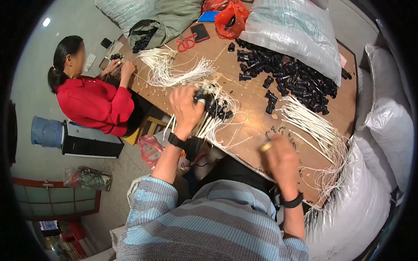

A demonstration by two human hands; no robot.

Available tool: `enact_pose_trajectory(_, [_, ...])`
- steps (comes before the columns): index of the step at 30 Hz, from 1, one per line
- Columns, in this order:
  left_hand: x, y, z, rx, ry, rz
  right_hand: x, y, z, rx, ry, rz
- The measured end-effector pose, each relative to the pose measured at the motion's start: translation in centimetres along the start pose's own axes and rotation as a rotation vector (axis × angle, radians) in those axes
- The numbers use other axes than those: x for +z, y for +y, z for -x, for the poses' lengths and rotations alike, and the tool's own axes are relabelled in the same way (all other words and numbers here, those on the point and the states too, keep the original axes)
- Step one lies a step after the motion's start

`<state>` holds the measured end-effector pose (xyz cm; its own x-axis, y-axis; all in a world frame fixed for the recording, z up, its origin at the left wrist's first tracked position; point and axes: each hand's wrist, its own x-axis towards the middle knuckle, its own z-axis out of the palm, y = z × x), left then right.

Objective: The person assembles components by hand, picking up a black plastic part and a white wire, threading the wire through the part, and sliding a small metal sleeve onto the wire. They then use a yellow tool to press the sleeve into place before setting the completed assembly aside on the table.

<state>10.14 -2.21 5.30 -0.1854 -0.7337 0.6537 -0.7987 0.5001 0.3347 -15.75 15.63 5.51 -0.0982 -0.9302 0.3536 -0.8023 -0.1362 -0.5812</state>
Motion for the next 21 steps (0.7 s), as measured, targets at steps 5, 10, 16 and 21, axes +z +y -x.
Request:
enact_pose_trajectory(5, [3.4, -4.9, 1.2, -0.077, -0.015, -0.216, 3.2, -1.0, 1.5, 0.044, -0.219, -0.126])
enact_pose_trajectory(10, [2.3, 3.5, 1.8, -0.035, -0.249, 0.395, 1.6, 3.6, 1.4, 0.195, -0.089, -0.082])
enact_pose_trajectory(16, [10.7, 10.6, 0.4, 0.197, -0.490, 0.562, -2.9, 10.1, 1.2, 0.272, 0.120, 0.294])
enact_pose_trajectory(21, [14.6, 11.2, 0.4, 0.087, -0.664, 0.315, -5.2, 13.2, 3.6, 0.379, -0.032, 0.566])
